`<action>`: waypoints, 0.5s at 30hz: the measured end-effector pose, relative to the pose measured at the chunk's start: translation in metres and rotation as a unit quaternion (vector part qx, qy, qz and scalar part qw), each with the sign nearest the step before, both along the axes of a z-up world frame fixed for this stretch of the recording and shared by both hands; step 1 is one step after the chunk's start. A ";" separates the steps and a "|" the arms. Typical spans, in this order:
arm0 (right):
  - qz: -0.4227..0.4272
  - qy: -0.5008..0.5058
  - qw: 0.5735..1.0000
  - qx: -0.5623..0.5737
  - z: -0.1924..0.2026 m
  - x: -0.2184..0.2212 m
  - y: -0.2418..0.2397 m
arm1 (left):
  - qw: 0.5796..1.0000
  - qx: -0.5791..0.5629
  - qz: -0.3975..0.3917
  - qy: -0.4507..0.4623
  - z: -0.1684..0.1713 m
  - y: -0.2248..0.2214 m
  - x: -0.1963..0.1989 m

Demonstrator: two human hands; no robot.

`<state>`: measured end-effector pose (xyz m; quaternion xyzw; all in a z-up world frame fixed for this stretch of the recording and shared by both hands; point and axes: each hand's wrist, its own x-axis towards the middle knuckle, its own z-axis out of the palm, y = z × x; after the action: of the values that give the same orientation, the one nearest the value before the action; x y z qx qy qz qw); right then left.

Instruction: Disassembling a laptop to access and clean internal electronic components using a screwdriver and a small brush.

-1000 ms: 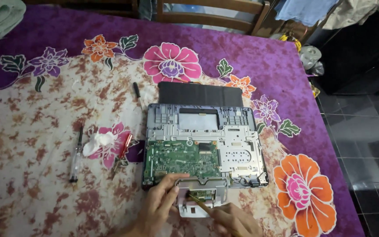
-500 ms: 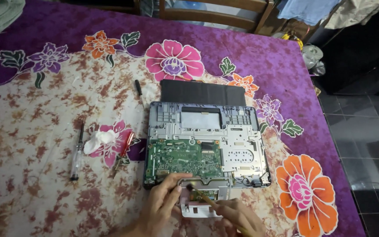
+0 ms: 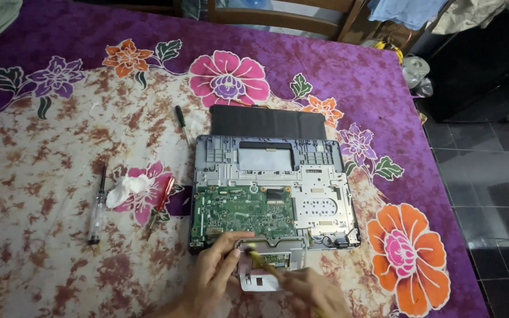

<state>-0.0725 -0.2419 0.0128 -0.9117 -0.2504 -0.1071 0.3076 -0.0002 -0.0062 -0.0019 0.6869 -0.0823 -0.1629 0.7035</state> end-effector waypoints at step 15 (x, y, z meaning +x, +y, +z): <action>-0.162 0.358 0.912 -0.114 -0.006 0.006 -0.022 | 0.998 0.039 -0.006 0.042 0.006 0.001 0.001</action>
<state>-0.0669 -0.2639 0.0068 -0.9459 0.0173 0.2075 0.2488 0.0012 -0.0054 0.0040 0.7057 -0.0508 -0.1990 0.6781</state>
